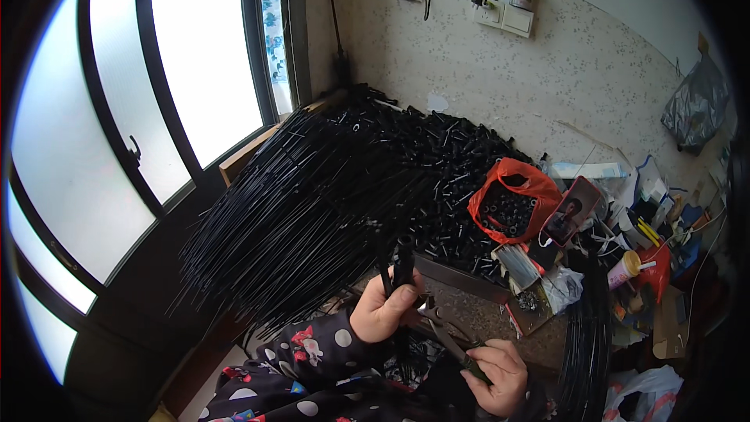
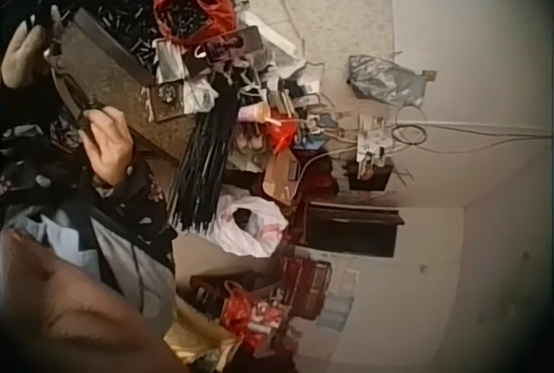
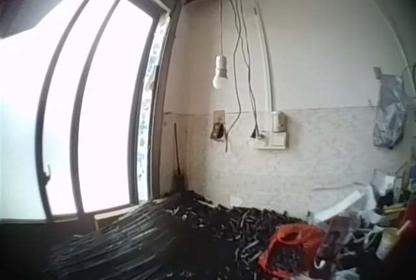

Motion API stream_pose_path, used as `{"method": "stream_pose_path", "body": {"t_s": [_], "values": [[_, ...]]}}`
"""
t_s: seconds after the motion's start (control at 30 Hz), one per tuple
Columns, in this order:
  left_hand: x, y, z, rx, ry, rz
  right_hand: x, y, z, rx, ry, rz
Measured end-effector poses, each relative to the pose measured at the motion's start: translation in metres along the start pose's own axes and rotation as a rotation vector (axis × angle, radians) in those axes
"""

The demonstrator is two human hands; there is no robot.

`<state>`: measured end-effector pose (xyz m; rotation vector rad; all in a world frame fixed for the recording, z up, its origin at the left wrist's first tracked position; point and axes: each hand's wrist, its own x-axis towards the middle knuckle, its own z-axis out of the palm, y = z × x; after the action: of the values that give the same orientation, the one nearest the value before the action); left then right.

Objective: Processing and organizing bundles of black cables using a handheld tool.

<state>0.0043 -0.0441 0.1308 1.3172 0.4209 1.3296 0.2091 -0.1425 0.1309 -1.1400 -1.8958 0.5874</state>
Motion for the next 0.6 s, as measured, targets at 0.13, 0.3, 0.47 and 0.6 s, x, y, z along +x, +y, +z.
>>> {"method": "stream_pose_path", "body": {"t_s": [0.13,0.3,0.47,0.6], "values": [[0.003,-0.006,0.004,-0.216,-0.026,-0.098,0.010,-0.013,-0.014,-0.749,0.280,-0.205],[0.004,-0.009,0.008,-0.118,0.028,-0.167,0.010,-0.008,-0.018,-1.097,0.285,-0.320],[0.007,0.002,0.013,-0.017,0.063,-0.175,0.004,0.008,-0.016,-1.235,0.379,-0.472],[0.005,-0.001,0.010,-0.057,0.080,-0.158,0.010,-0.014,-0.013,-1.176,0.430,-0.418]]}}
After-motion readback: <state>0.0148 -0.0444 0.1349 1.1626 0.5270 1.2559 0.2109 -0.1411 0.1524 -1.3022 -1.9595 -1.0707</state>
